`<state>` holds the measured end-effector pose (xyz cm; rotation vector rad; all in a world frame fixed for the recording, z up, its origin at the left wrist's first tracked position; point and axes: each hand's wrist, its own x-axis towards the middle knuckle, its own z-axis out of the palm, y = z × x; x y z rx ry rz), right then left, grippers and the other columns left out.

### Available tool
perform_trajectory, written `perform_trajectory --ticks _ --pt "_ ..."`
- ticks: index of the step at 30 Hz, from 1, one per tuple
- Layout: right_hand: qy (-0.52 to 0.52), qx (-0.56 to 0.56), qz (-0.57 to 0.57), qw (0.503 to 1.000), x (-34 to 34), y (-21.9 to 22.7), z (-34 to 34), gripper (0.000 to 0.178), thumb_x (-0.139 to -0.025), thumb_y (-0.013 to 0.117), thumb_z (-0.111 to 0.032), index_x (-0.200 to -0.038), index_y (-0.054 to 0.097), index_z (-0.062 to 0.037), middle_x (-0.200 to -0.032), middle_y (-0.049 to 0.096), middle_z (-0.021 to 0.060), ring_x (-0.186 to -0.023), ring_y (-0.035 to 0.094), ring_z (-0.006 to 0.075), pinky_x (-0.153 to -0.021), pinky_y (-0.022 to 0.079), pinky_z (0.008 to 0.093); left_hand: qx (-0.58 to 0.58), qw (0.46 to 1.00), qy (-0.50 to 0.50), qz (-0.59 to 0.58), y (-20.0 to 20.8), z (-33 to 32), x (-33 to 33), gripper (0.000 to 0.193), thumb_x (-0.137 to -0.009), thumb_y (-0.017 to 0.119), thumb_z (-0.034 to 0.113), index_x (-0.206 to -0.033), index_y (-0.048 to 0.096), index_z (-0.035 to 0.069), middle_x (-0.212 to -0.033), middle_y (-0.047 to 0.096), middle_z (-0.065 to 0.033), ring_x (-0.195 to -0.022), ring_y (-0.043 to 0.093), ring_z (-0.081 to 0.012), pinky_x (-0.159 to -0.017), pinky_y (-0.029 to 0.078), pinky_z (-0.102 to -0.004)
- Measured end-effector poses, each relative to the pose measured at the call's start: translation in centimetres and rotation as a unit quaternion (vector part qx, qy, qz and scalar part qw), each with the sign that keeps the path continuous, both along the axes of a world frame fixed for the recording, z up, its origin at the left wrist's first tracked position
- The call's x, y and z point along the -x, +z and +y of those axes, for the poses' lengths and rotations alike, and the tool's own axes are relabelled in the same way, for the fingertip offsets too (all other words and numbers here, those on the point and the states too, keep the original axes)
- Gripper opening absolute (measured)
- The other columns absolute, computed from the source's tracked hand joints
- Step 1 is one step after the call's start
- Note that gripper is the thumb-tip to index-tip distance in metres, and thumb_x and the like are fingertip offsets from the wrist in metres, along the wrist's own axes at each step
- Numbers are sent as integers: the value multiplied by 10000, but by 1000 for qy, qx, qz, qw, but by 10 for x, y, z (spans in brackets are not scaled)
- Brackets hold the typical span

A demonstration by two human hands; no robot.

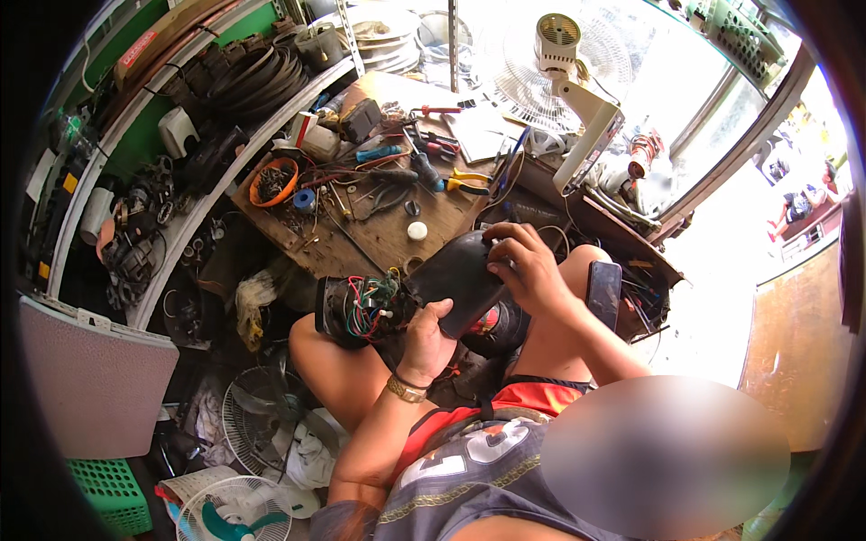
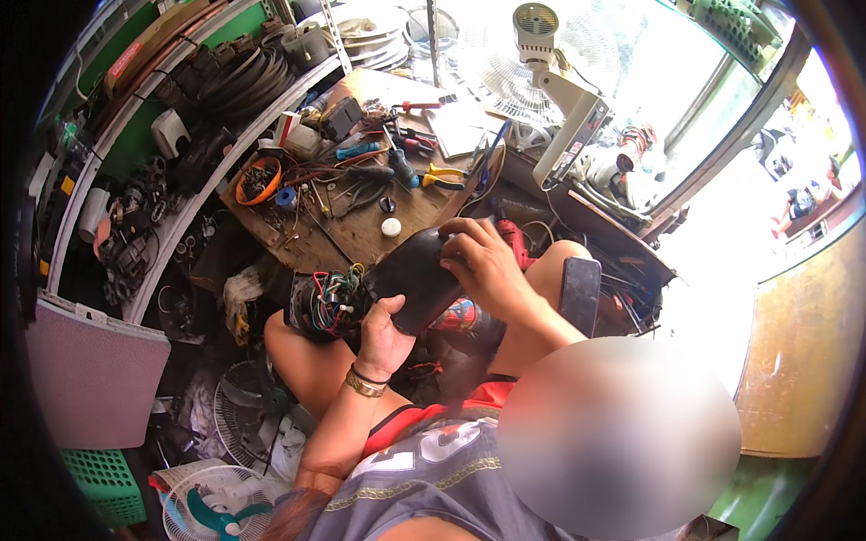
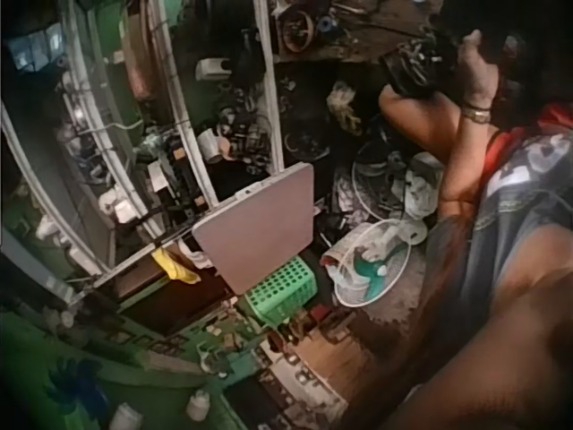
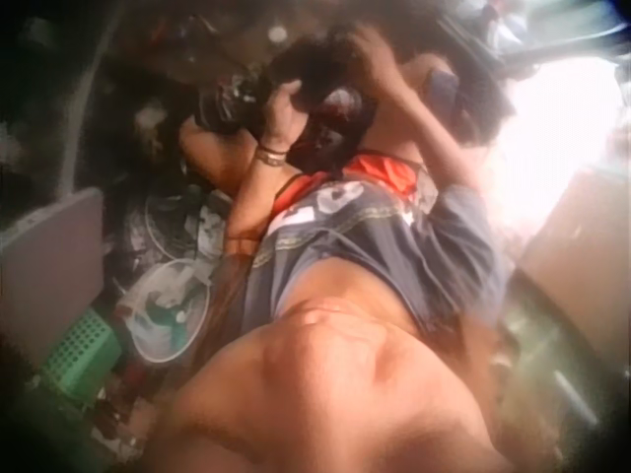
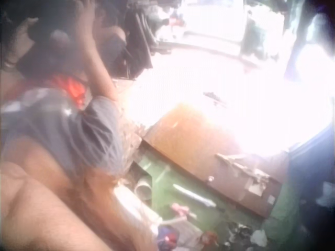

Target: The person trims a black plastic housing with scissors and fits a white cylindrical component into the housing by hand.

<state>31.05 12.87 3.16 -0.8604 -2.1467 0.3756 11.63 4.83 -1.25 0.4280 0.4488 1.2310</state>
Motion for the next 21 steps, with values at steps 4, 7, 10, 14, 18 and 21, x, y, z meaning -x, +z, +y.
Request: perform_trajectory --ticks 4,7,10,14,18,21 --pt "-58 337 417 842 -10 -33 10 262 -1059 463 -286 -1031 500 -28 -1157 612 152 -923 640 185 -822 545 363 -17 1000 16 20 -9 -12 -1 485 -954 513 156 -1392 468 -46 -1396 550 -176 -1287 547 -276 -1117 419 -462" --pt "6 313 279 908 -25 -51 15 471 -984 615 -363 -1273 482 -16 -1335 510 175 -1192 543 265 -1026 439 387 -30 999 -13 14 -12 -14 4 473 -964 504 151 -1396 470 -39 -1402 550 -170 -1300 538 -272 -1120 420 -451" --pt "212 312 180 908 -21 -44 2 1218 -651 912 -475 -1555 220 -41 -1523 335 151 -1435 318 279 -1175 259 412 10 999 -24 21 -2 -10 2 555 -952 553 227 -1430 430 -27 -1427 520 -186 -1317 520 -311 -1135 401 -484" --pt "207 373 222 876 -22 -42 -11 1156 -595 945 -439 -1496 352 -24 -1488 394 134 -1404 373 253 -1171 275 396 -13 964 -125 -236 8 -15 2 938 -797 678 477 -1540 291 55 -1594 266 -218 -1463 298 -395 -1211 252 -538" --pt "221 347 210 887 -22 -45 -16 1132 -583 944 -445 -1474 386 -24 -1467 417 121 -1386 394 248 -1164 286 390 -170 975 -137 42 -25 -6 -1 722 -935 584 424 -1526 328 98 -1559 332 -177 -1452 326 -335 -1211 244 -511" --pt "220 338 218 889 -21 -46 -21 1123 -579 945 -442 -1465 396 -25 -1464 418 111 -1383 395 246 -1161 284 389 -474 661 -32 581 -43 12 -10 672 -972 589 369 -1522 316 96 -1531 360 -149 -1444 331 -274 -1217 237 -439"
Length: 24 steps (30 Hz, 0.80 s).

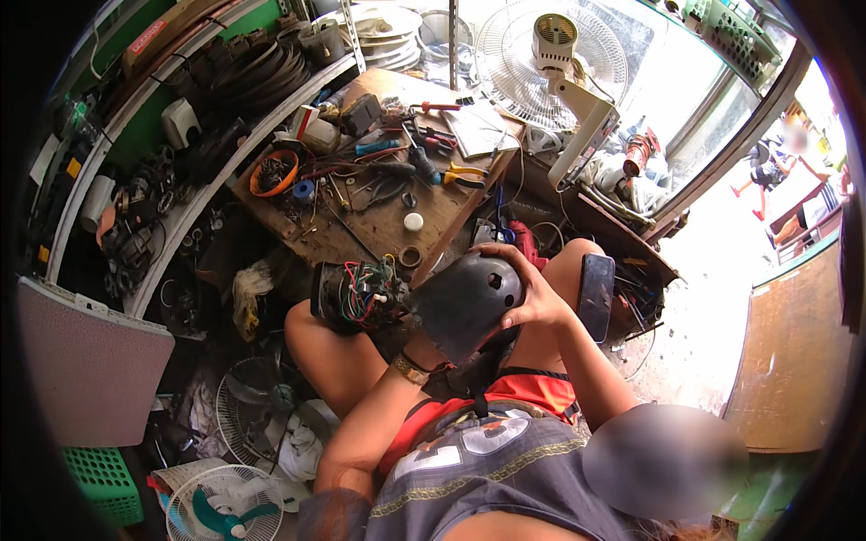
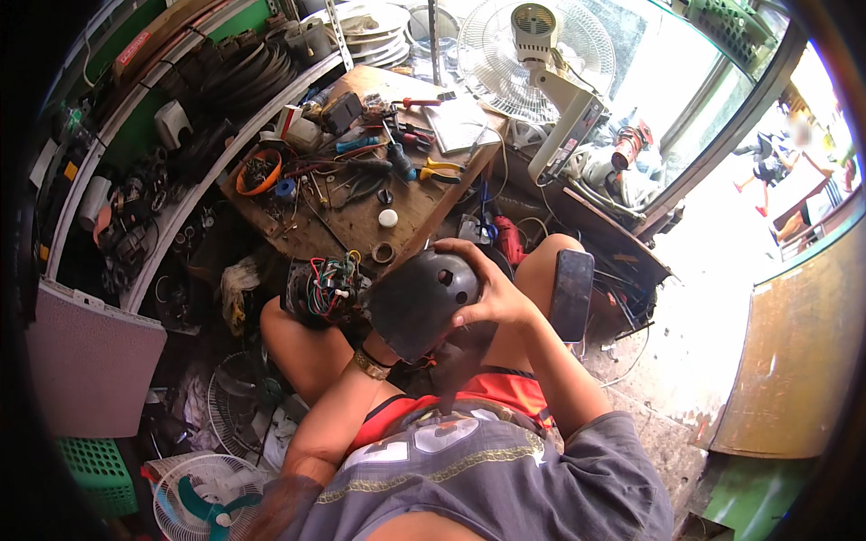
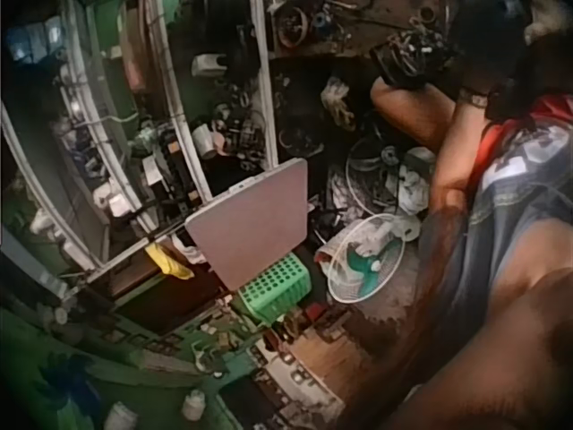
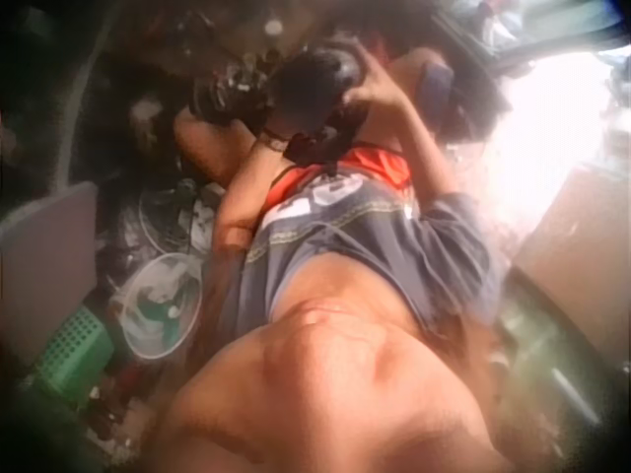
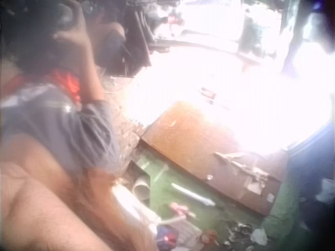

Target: The person trims a black plastic housing with scissors and fits a white cylindrical component into the housing by hand.

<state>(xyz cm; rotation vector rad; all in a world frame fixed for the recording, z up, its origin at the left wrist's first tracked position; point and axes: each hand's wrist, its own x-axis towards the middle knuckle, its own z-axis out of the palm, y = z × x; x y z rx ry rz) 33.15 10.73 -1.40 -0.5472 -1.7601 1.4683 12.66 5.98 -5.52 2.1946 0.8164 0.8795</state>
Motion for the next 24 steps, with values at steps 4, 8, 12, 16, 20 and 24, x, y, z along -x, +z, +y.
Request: perform_trajectory --ticks 4,8,12,16,20,24 --pt "15 -25 12 999 1 5 -2 1094 -579 947 -430 -1444 414 -25 -1454 410 116 -1384 383 254 -1157 276 392 30 997 10 -75 -10 -4 -11 669 -985 594 334 -1524 283 88 -1513 358 -135 -1430 338 -246 -1212 237 -402" --pt "50 -99 0 994 2 14 -2 1061 -577 946 -422 -1422 434 -35 -1436 406 135 -1389 363 277 -1152 268 410 183 951 -54 -243 -12 -8 -17 697 -982 601 335 -1531 252 87 -1529 319 -137 -1439 314 -242 -1218 220 -396" --pt "28 -164 -38 985 0 30 -4 1022 -573 943 -429 -1397 470 -54 -1418 416 157 -1377 372 312 -1145 283 440 282 905 -77 -309 -8 -13 -16 757 -962 640 339 -1541 226 84 -1552 270 -142 -1468 255 -240 -1230 197 -398" --pt "40 -226 -109 967 9 54 -9 996 -551 952 -414 -1366 504 -58 -1399 436 158 -1342 409 331 -1132 308 458 289 917 37 -273 -44 -29 -16 810 -936 695 280 -1554 208 91 -1578 243 -150 -1482 253 -249 -1231 221 -413" --pt "-26 -19 -33 999 -9 28 -9 1074 -564 954 -406 -1413 410 -36 -1352 463 127 -1336 414 267 -1134 309 393 89 988 -13 -122 11 -20 7 698 -943 674 188 -1520 298 74 -1477 434 -148 -1366 446 -233 -1159 347 -397" --pt "-102 -13 -96 990 -11 -1 -18 1114 -565 927 -502 -1408 375 -27 -1337 468 137 -1318 425 257 -1127 306 376 249 948 57 -191 18 -36 39 525 -978 621 162 -1441 418 21 -1358 575 -119 -1289 520 -194 -1087 411 -356"
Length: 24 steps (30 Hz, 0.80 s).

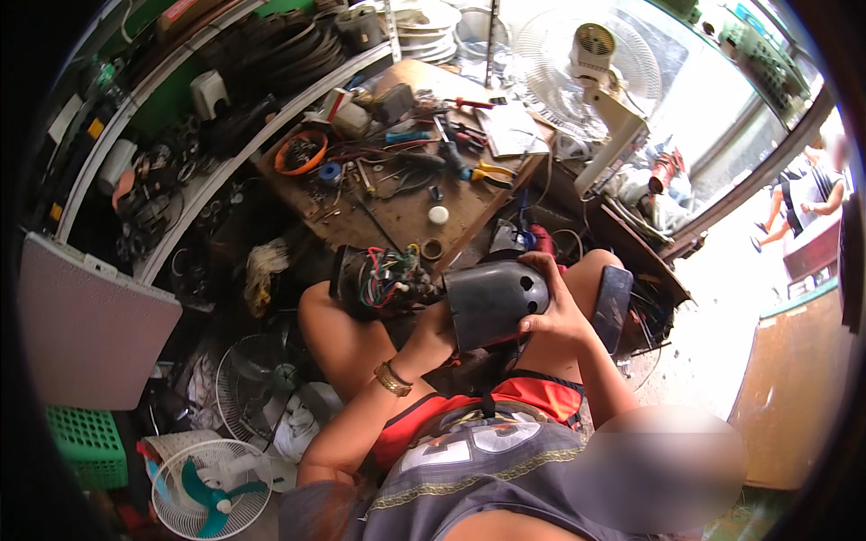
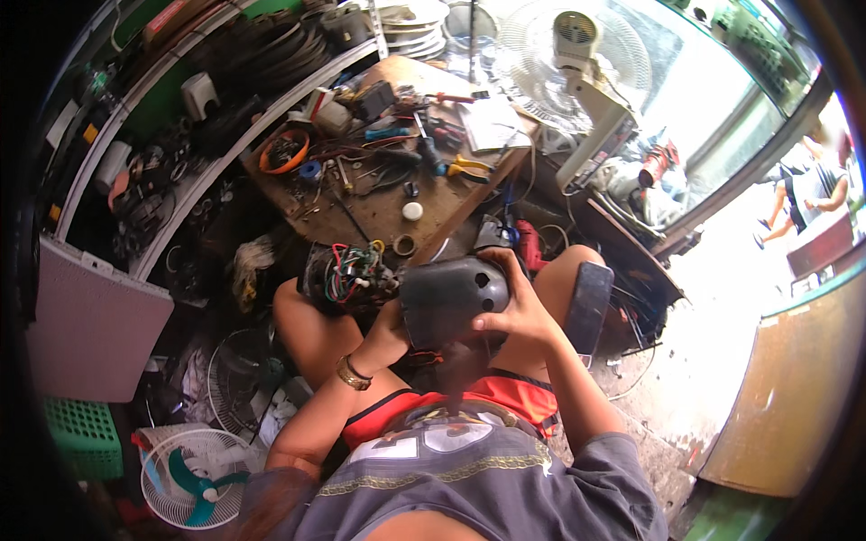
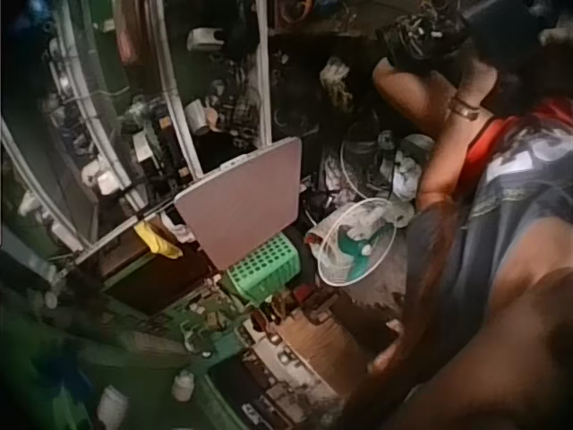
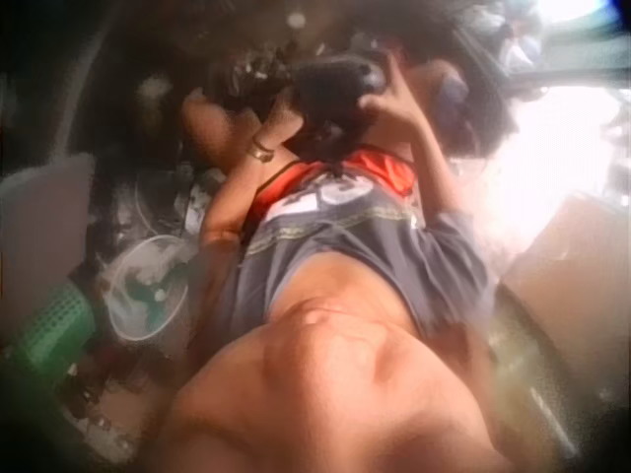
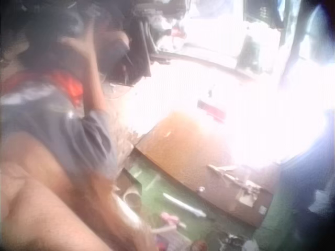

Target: The person trims a black plastic housing with scissors and fits a white cylindrical component into the housing by hand.

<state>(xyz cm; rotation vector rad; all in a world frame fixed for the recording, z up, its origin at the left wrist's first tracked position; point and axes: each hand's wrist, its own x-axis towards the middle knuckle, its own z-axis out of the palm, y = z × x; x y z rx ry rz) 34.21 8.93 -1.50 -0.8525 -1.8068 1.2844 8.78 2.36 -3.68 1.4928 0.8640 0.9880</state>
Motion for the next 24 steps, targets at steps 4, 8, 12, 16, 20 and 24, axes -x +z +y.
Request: perform_trajectory --ticks 4,8,12,16,20,24 --pt "-53 101 35 993 24 -8 -26 1211 -562 927 -531 -1477 293 -54 -1402 411 169 -1348 401 287 -1141 301 398 125 936 56 -323 21 -32 16 448 -1011 554 135 -1418 423 1 -1343 573 -106 -1249 529 -164 -1076 398 -318" --pt "12 12 -21 1000 31 10 -40 1271 -543 976 -326 -1535 221 -79 -1474 352 178 -1398 355 287 -1145 333 418 43 964 176 -195 23 -42 10 464 -1007 559 112 -1422 380 7 -1337 557 -99 -1243 514 -148 -1064 403 -314" --pt "-58 91 54 993 34 -4 -36 1276 -506 983 -382 -1515 273 -57 -1437 389 142 -1362 400 278 -1148 311 404 28 933 320 -161 6 -52 2 436 -969 607 98 -1351 414 17 -1335 526 -87 -1221 514 -155 -1039 420 -322" --pt "-62 106 105 987 40 -9 -31 1193 -533 958 -300 -1498 302 -49 -1393 436 144 -1334 427 272 -1138 322 385 165 893 339 -245 -35 -77 -18 395 -936 640 103 -1279 454 35 -1309 505 -69 -1182 517 -159 -1004 433 -314" --pt "-48 74 107 990 49 -16 -24 1203 -520 956 -311 -1498 303 -55 -1395 432 143 -1328 433 275 -1139 322 387 268 927 218 -148 -52 -73 -33 253 -986 604 146 -1197 524 31 -1163 591 -39 -1036 566 -118 -892 481 -273" --pt "-35 60 108 992 52 -19 -10 1199 -524 951 -294 -1503 299 -64 -1398 426 137 -1330 426 274 -1138 325 383 162 976 108 98 -24 -68 -30 230 -1049 491 201 -992 602 8 -813 660 -81 -747 636 -150 -679 509 -320"
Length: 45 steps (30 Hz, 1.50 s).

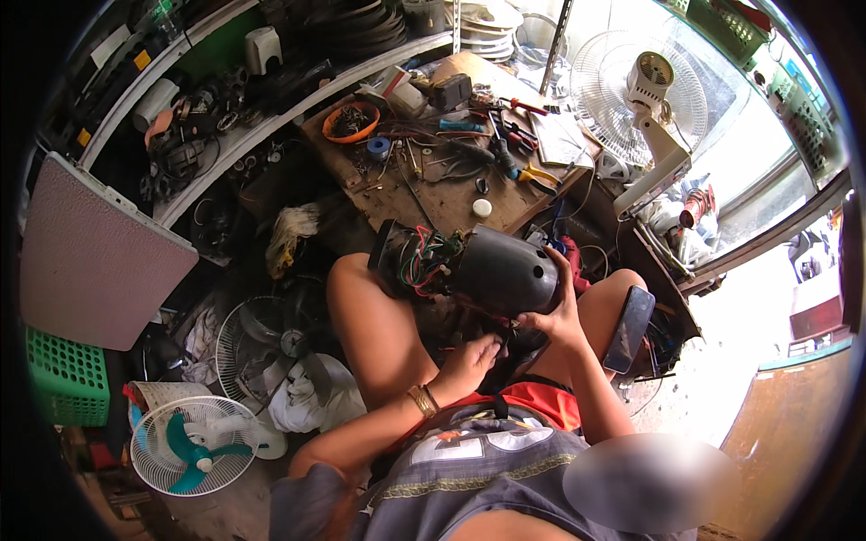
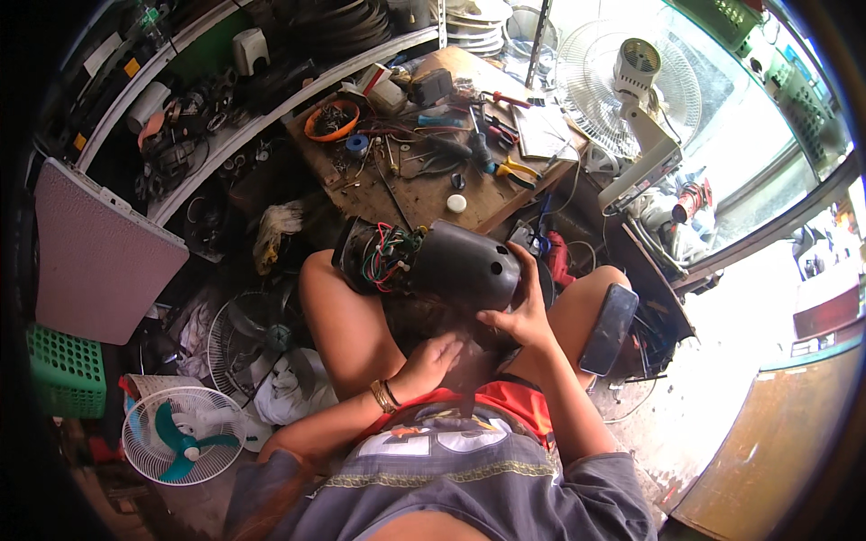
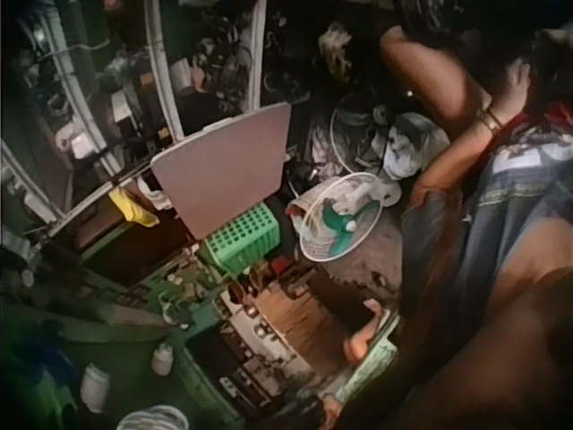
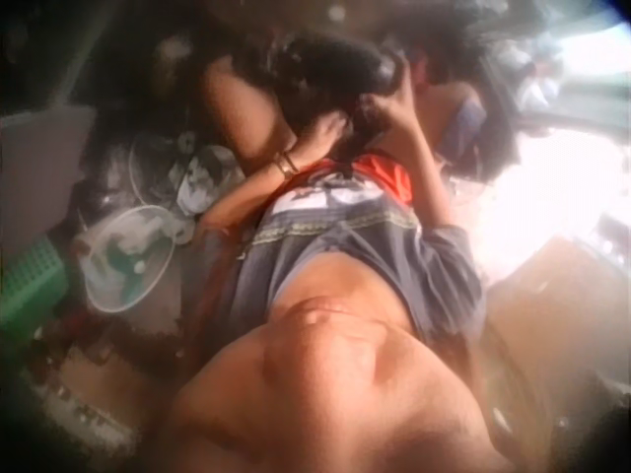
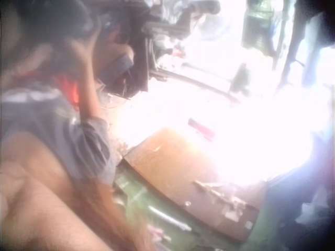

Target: The person trims a black plastic housing with scissors and fits a white cylindrical component into the housing by hand.

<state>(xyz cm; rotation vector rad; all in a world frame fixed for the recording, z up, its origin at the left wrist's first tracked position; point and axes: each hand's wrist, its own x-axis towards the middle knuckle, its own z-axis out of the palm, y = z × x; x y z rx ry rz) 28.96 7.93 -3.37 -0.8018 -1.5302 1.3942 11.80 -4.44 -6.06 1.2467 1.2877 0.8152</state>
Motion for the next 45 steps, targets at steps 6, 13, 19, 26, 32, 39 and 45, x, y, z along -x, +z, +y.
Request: perform_trajectory --ticks 6,13,19,26,32,39,45 --pt "74 -23 -45 996 28 14 14 1139 -527 938 -237 -1478 341 -46 -1405 407 119 -1352 395 258 -1153 293 372 -151 932 -110 311 -8 -13 15 146 -953 522 141 -889 572 20 -826 672 -188 -821 661 -389 -723 494 -515" --pt "104 -197 -116 968 49 28 31 1088 -516 931 -253 -1438 403 -20 -1359 439 134 -1337 416 284 -1146 294 379 -159 906 -134 368 -3 -14 26 172 -941 551 175 -898 631 28 -818 677 -172 -825 673 -375 -770 513 -480" --pt "136 -239 -135 952 61 38 52 1050 -533 898 -269 -1442 419 -52 -1359 424 177 -1311 444 356 -1118 348 424 -214 938 35 271 71 0 75 120 -885 636 137 -846 648 24 -830 664 -141 -818 653 -332 -741 509 -421" --pt "119 -210 -124 963 67 17 35 1048 -547 908 -300 -1435 414 -42 -1364 423 188 -1334 418 367 -1129 338 437 -301 853 286 317 92 24 144 377 -856 669 113 -1199 575 -13 -1177 589 -188 -1112 549 -384 -955 451 -444" --pt "85 -267 -117 953 76 8 27 1041 -546 908 -275 -1441 413 -87 -1354 404 209 -1314 415 416 -1097 379 475 -185 901 163 356 81 44 164 536 -849 690 146 -1330 517 -18 -1200 625 -201 -1114 589 -385 -955 456 -453" --pt "93 -238 -127 958 80 10 35 1045 -543 912 -311 -1432 416 -74 -1348 405 214 -1302 425 410 -1088 385 470 -205 890 161 375 74 58 164 501 -830 686 132 -1278 530 -30 -1209 633 -234 -1114 602 -402 -937 467 -475" --pt "114 -245 -165 948 85 22 38 1064 -552 920 -343 -1433 400 -53 -1351 403 202 -1315 425 399 -1098 377 463 -198 895 153 369 80 60 162 483 -823 655 72 -1270 520 -49 -1193 626 -264 -1109 605 -428 -941 491 -447"
